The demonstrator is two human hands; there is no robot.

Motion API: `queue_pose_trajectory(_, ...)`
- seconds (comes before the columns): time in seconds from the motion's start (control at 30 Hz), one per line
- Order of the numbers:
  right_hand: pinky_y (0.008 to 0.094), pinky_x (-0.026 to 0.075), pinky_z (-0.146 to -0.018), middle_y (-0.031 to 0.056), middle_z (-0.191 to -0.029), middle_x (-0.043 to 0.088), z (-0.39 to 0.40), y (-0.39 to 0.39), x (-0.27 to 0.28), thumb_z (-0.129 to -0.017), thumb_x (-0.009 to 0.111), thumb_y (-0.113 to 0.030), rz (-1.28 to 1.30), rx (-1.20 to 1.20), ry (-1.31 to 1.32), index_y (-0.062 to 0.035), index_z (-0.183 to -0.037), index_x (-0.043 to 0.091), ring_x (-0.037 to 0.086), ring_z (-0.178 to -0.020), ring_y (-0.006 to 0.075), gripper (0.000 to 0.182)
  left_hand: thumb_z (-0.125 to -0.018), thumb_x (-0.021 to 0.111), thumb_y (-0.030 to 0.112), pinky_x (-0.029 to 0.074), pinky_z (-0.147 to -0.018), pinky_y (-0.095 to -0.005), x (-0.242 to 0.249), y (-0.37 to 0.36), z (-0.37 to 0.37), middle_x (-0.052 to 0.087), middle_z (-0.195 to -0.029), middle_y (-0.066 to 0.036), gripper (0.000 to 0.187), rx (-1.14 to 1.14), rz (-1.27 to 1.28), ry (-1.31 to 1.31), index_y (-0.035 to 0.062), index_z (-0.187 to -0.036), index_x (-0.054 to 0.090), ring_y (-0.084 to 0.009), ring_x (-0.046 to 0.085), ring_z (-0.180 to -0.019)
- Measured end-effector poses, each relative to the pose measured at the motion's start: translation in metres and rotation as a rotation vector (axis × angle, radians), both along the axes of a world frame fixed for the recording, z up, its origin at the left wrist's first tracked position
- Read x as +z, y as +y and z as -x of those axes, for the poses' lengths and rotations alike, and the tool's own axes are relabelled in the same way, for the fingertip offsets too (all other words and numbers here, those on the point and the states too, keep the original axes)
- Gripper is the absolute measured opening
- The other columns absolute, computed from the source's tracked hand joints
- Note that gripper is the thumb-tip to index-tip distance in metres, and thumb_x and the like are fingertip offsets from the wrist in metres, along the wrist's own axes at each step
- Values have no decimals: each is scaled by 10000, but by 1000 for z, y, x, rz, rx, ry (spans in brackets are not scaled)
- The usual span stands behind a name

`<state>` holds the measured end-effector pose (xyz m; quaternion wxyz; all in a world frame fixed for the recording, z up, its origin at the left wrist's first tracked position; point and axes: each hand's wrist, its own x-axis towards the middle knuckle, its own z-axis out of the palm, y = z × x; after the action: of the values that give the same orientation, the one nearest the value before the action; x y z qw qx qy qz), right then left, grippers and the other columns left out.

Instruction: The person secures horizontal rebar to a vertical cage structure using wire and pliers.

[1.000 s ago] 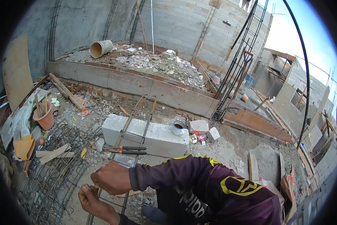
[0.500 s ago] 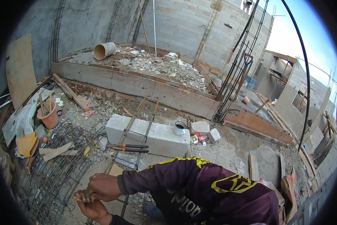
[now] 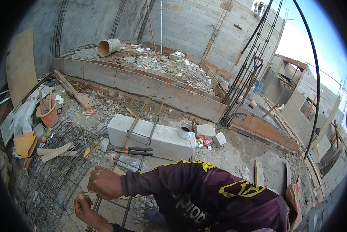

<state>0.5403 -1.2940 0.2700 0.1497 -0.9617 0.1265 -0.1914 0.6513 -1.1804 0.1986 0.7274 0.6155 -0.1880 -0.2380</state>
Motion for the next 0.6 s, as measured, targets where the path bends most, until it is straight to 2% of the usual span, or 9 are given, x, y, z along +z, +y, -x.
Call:
queue_pose_trajectory(0.1,394,428,-819,78,-750,652,0,3,1,-739,653,-92,113,10,-22,-58,-785,708,606,-838,263,79,-975,603,333,377,-635,-247,1,1,-3,592,-822,22,303,19,-16,-59,57,-1083,666,-64,509,-708)
queue_pose_trajectory(0.17,389,428,-818,77,-746,649,1,3,4,-741,652,-91,116,21,-9,-57,-790,707,604,-835,262,81,-973,605,338,383,-639,-240,4,1,-1,591,-809,20,307,-1,97,44,62,-1090,667,-65,508,-696)
queue_pose_trajectory(0.23,392,430,-817,79,-743,647,3,5,6,-749,649,-93,39,28,24,-57,-795,707,598,-832,264,82,-973,606,340,396,-650,-229,21,2,12,597,-807,17,312,34,194,81,66,-1109,667,-62,520,-702)
queue_pose_trajectory(0.3,397,431,-816,83,-745,647,2,1,2,-759,647,-98,-226,-16,82,-54,-798,705,593,-830,269,83,-974,605,338,415,-668,-214,50,-1,31,610,-816,14,320,136,277,45,70,-1139,666,-58,544,-728)
queue_pose_trajectory(0.33,400,432,-816,85,-745,647,1,0,1,-764,647,-100,-359,-37,110,-52,-800,704,591,-829,271,83,-975,603,341,426,-682,-216,43,0,26,621,-843,3,338,63,227,57,67,-1165,657,-63,560,-763)
queue_pose_trajectory(0.43,411,439,-820,96,-756,654,6,5,7,-783,635,-103,-1,70,28,-43,-804,704,590,-829,291,94,-979,597,369,469,-754,-236,9,4,-9,646,-918,-25,406,-135,10,144,59,-1240,627,-84,605,-892)
queue_pose_trajectory(0.47,414,439,-820,99,-756,654,5,6,5,-787,631,-103,-15,72,7,-42,-806,704,589,-829,294,98,-979,600,375,466,-754,-238,6,5,-3,637,-902,-22,404,-54,101,132,58,-1227,628,-83,600,-879)
queue_pose_trajectory(0.53,420,441,-821,103,-757,654,4,5,2,-795,621,-104,-41,78,-33,-39,-810,705,587,-829,300,107,-978,605,386,462,-754,-240,62,4,31,618,-870,-16,400,110,285,109,55,-1202,631,-82,591,-854)
queue_pose_trajectory(0.6,433,443,-816,107,-760,655,4,3,6,-799,615,-104,-93,87,-31,-36,-814,705,588,-830,311,114,-980,604,385,465,-778,-246,31,7,14,617,-893,-25,393,-54,229,154,53,-1187,631,-91,590,-869)
